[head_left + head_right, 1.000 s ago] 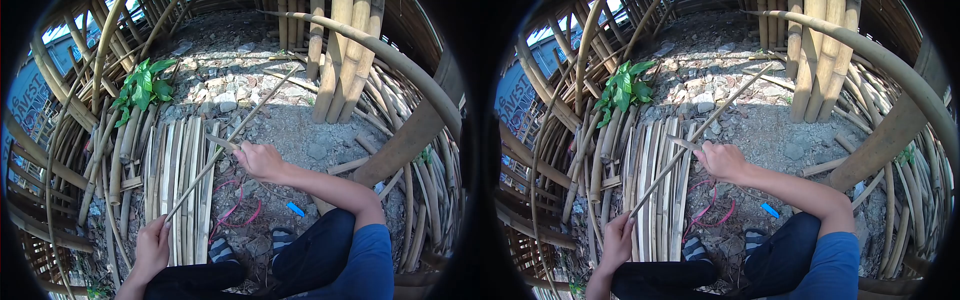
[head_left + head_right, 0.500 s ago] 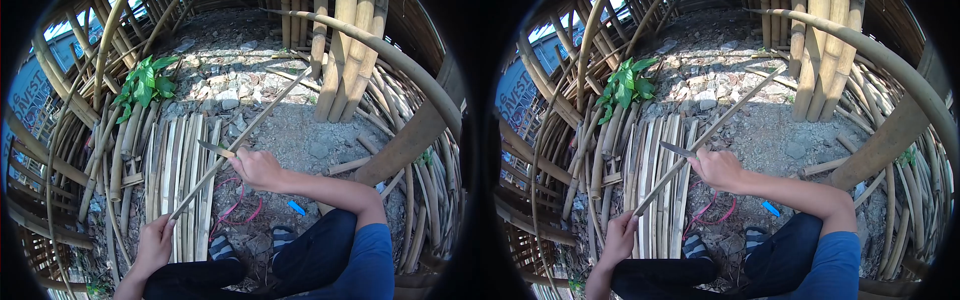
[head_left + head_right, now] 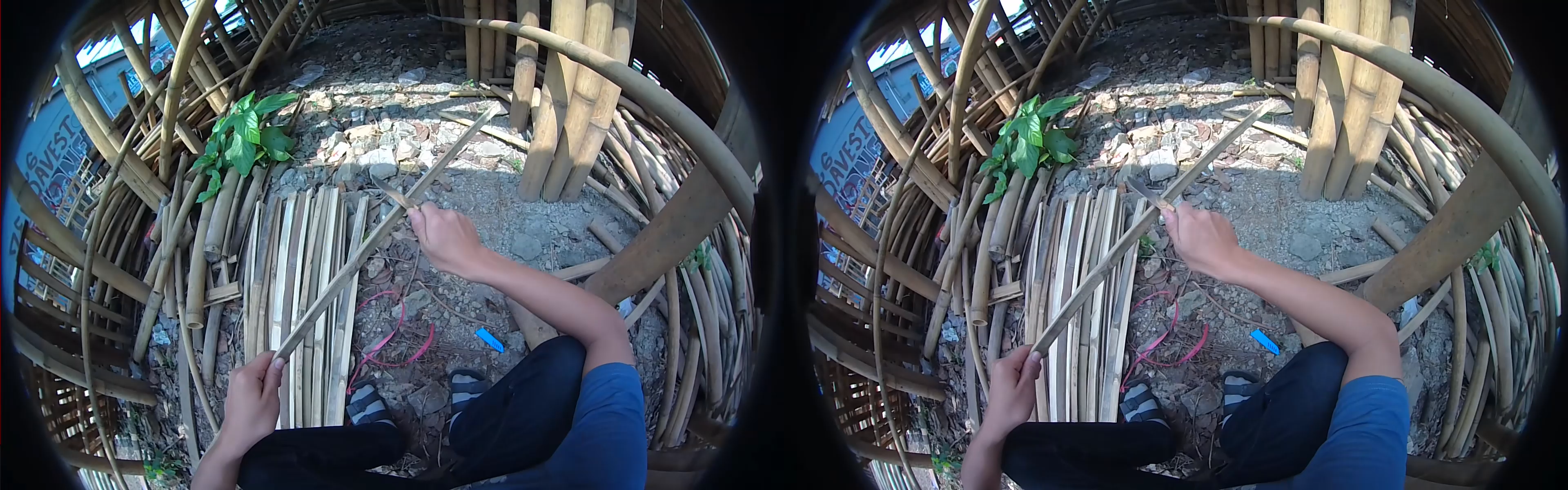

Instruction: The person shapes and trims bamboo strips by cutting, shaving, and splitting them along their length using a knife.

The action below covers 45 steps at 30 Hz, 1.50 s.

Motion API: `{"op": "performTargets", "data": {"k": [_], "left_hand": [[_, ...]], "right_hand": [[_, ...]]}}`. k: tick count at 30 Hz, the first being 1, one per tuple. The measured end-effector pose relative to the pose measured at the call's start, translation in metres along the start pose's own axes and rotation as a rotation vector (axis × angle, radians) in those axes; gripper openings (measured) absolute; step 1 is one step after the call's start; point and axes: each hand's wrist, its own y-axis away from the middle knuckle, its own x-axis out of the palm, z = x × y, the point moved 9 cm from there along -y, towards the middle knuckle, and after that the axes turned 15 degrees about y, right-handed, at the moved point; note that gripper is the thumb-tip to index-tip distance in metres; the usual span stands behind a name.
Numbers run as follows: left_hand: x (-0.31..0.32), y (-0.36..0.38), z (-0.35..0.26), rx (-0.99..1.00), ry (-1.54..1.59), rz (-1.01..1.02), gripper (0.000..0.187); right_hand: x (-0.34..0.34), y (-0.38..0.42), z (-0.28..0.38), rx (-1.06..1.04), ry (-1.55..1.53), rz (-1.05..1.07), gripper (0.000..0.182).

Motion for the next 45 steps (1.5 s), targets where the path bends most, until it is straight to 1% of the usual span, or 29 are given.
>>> {"op": "performTargets", "data": {"k": [1,2,4,5,7,10,11,13,14,17,18,20,22,24,26,27,29,30,31,32,33,35,36,38,39,41,43,45], "left_hand": [[-0.001,0.001,0.003,-0.011,0.016,-0.011,0.025],[0.000,-0.002,0.000,-0.010,0.021,-0.009,0.025],[0.005,-0.007,-0.002,-0.076,-0.021,0.018,0.027],[0.007,-0.009,-0.004,-0.066,-0.017,0.019,0.027],[0.008,-0.008,-0.002,-0.057,-0.004,0.022,0.028],[0.004,-0.002,-0.009,-0.053,0.020,0.005,0.028],[0.001,0.000,-0.010,-0.067,0.032,-0.020,0.028],[-0.003,0.002,-0.005,-0.062,0.019,-0.024,0.027],[-0.005,0.002,-0.002,-0.060,0.004,-0.028,0.026],[-0.001,-0.003,0.001,-0.071,-0.019,-0.009,0.026],[-0.002,-0.002,0.000,-0.048,0.003,-0.034,0.025],[-0.002,0.000,-0.002,-0.041,-0.016,-0.028,0.024],[-0.004,0.004,-0.004,-0.040,-0.033,-0.026,0.024],[-0.007,0.008,-0.013,0.035,-0.129,-0.028,0.023],[-0.010,0.017,-0.017,0.029,-0.156,-0.033,0.022],[-0.010,0.019,-0.019,0.019,-0.172,-0.046,0.022],[-0.012,0.019,-0.018,-0.006,-0.170,-0.045,0.021],[-0.015,0.019,-0.019,0.016,-0.179,-0.061,0.023],[-0.018,0.021,-0.021,0.032,-0.192,-0.076,0.026],[-0.020,0.029,-0.022,-0.013,-0.136,-0.117,0.027],[-0.021,0.036,-0.022,-0.014,-0.136,-0.125,0.027],[-0.034,0.059,-0.021,0.005,-0.150,-0.195,0.029],[-0.040,0.072,-0.021,-0.003,-0.259,-0.091,0.020],[-0.045,0.095,-0.017,-0.019,-0.217,-0.114,0.020],[-0.048,0.103,-0.019,-0.030,-0.181,-0.123,0.020],[-0.051,0.120,-0.029,-0.025,-0.186,-0.168,0.020],[-0.055,0.132,-0.038,0.007,-0.144,-0.191,0.021],[-0.060,0.145,-0.030,0.014,-0.166,-0.174,0.021]], "right_hand": [[-0.002,-0.005,-0.022,0.123,0.042,0.023,0.041],[-0.002,-0.004,-0.021,0.124,0.047,0.025,0.041],[-0.003,0.005,-0.008,0.152,-0.054,0.096,0.041],[-0.008,0.009,0.002,0.153,-0.046,0.088,0.041],[-0.008,0.018,0.037,0.005,-0.098,0.149,0.040],[-0.006,0.013,0.031,0.026,-0.101,0.138,0.040],[-0.001,0.009,0.023,0.030,-0.101,0.135,0.040],[0.004,0.000,-0.016,0.142,-0.050,0.104,0.046],[0.004,0.000,-0.019,0.076,0.021,0.117,0.046],[0.012,0.008,-0.021,0.115,-0.017,0.070,0.046],[0.006,0.009,-0.018,0.117,-0.012,0.064,0.046],[0.004,0.013,-0.010,0.120,0.028,0.218,0.046],[0.005,0.010,-0.014,0.119,0.036,0.192,0.046],[0.007,0.004,-0.032,0.125,0.040,0.169,0.046],[-0.001,-0.006,-0.085,0.316,0.032,0.111,0.043],[-0.005,-0.006,-0.084,0.315,0.043,0.108,0.043],[-0.010,0.004,-0.060,0.227,0.064,0.056,0.045],[-0.005,0.010,-0.042,0.164,0.042,0.069,0.044],[-0.009,0.014,-0.032,0.159,0.043,0.064,0.044],[-0.013,0.016,-0.017,0.107,0.039,0.080,0.043],[-0.016,0.015,-0.007,0.055,0.034,0.095,0.043],[-0.018,0.007,-0.016,0.055,0.018,0.054,0.041],[-0.020,0.004,-0.022,0.088,0.007,0.022,0.041],[-0.024,-0.004,-0.032,0.108,0.051,-0.023,0.043],[-0.025,-0.007,-0.034,0.099,0.049,-0.021,0.043],[-0.025,-0.011,-0.044,0.164,-0.010,0.034,0.044],[-0.020,-0.008,-0.038,0.146,0.017,0.032,0.044],[-0.026,-0.003,-0.022,0.119,0.047,0.026,0.044]]}}
